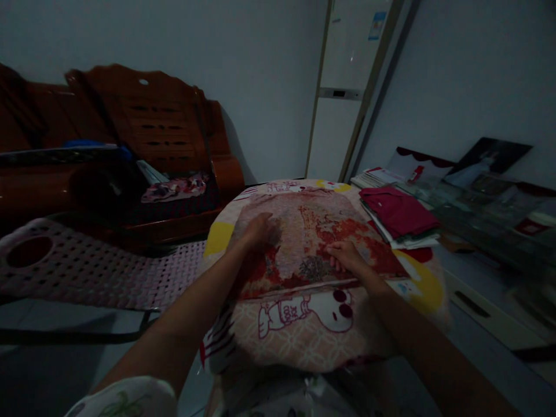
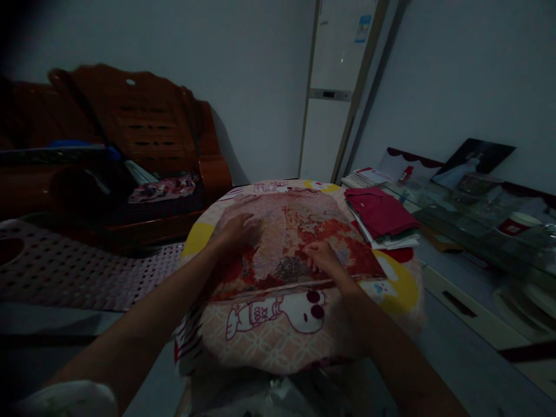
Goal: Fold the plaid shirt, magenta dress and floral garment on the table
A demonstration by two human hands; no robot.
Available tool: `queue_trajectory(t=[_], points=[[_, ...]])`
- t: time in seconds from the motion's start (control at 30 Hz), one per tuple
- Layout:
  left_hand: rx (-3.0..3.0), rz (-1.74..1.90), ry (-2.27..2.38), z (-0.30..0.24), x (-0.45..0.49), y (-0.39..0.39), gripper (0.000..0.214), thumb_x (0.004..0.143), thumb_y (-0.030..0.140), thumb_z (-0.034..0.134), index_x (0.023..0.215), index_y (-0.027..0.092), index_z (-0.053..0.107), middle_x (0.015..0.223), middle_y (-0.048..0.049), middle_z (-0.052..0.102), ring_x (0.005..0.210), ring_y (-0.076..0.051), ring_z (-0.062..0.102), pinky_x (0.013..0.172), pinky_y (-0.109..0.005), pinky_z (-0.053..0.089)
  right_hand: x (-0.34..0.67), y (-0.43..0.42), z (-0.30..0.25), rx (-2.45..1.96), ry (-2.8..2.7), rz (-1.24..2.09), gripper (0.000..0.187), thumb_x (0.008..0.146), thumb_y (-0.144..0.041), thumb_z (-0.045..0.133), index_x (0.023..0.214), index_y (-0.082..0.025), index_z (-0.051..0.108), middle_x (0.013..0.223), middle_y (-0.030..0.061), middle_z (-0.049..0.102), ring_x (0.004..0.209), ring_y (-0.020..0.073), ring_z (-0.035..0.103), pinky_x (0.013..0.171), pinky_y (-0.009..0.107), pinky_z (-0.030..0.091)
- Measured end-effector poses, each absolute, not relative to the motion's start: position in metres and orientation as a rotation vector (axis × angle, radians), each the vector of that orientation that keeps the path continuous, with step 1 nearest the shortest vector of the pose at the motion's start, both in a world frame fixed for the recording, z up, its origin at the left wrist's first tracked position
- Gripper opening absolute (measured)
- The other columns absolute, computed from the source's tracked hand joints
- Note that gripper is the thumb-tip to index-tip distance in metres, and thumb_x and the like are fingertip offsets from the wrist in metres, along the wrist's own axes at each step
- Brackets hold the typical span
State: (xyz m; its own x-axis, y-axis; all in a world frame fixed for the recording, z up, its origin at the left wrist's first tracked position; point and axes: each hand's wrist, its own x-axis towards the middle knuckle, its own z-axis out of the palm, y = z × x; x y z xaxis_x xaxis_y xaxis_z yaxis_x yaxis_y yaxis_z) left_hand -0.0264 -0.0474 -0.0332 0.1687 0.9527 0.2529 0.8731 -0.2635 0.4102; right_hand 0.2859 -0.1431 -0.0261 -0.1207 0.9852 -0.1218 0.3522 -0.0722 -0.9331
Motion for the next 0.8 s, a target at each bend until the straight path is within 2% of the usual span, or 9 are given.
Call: queue_trajectory(t=[0.13,0.27,0.53,0.7,0.8], points=[[2.347,0.552,1.815,-0.053,-0.033,-0.063,0.039,0.089,0.030,0.052,0.124,0.015,0.061,0.135,-0.0157,0.059,0.129,-0.029,0.051,0.112,-0.038,0.035,0.318,-0.154,-0.032,-1.455,-1.368,1.227,0.023,0.074,-0.036,0.060,0.080,-0.014,0.066,0.047,-0.0013,0.060,0.032,0.0101,0.048,0.029,0.018,0.029],[2.349,0.550,1.893,-0.054,-0.045,-0.064,0.041,0.089,0.030,0.050,0.127,0.017,0.060,0.140,-0.0131,0.056,0.132,-0.027,0.049,0.113,-0.037,0.034,0.339,-0.156,-0.037,-1.491,-1.245,1.071,0.025,0.072,-0.040,0.063,0.078,-0.016,0.064,0.048,-0.0007,0.059,0.033,0.0120,0.048,0.031,0.021,0.029],[2.407,0.491,1.907,-0.052,-0.045,-0.065,0.043,0.092,0.033,0.044,0.126,0.013,0.060,0.138,-0.0162,0.057,0.128,-0.028,0.052,0.110,-0.037,0.036,0.346,-0.182,-0.036,-1.415,-1.856,0.779,0.038,0.081,-0.042,0.058,0.053,-0.018,0.057,0.050,-0.0019,0.054,0.047,0.0106,0.046,0.048,0.023,0.031],[2.410,0.514,1.903,-0.053,-0.046,-0.066,0.040,0.091,0.032,0.046,0.125,0.016,0.062,0.135,-0.0136,0.060,0.126,-0.027,0.053,0.111,-0.036,0.036,0.343,-0.194,-0.033,-1.484,-1.829,0.721,0.042,0.084,-0.043,0.056,0.050,-0.019,0.051,0.046,-0.0036,0.049,0.046,0.0109,0.043,0.050,0.025,0.029],[2.408,0.528,1.907,-0.052,-0.045,-0.066,0.040,0.091,0.032,0.047,0.124,0.016,0.063,0.134,-0.0140,0.060,0.125,-0.027,0.054,0.110,-0.035,0.037,0.333,-0.194,-0.033,-1.431,-1.848,0.736,0.038,0.086,-0.041,0.055,0.055,-0.019,0.056,0.052,-0.0023,0.055,0.051,0.0119,0.049,0.052,0.024,0.032]])
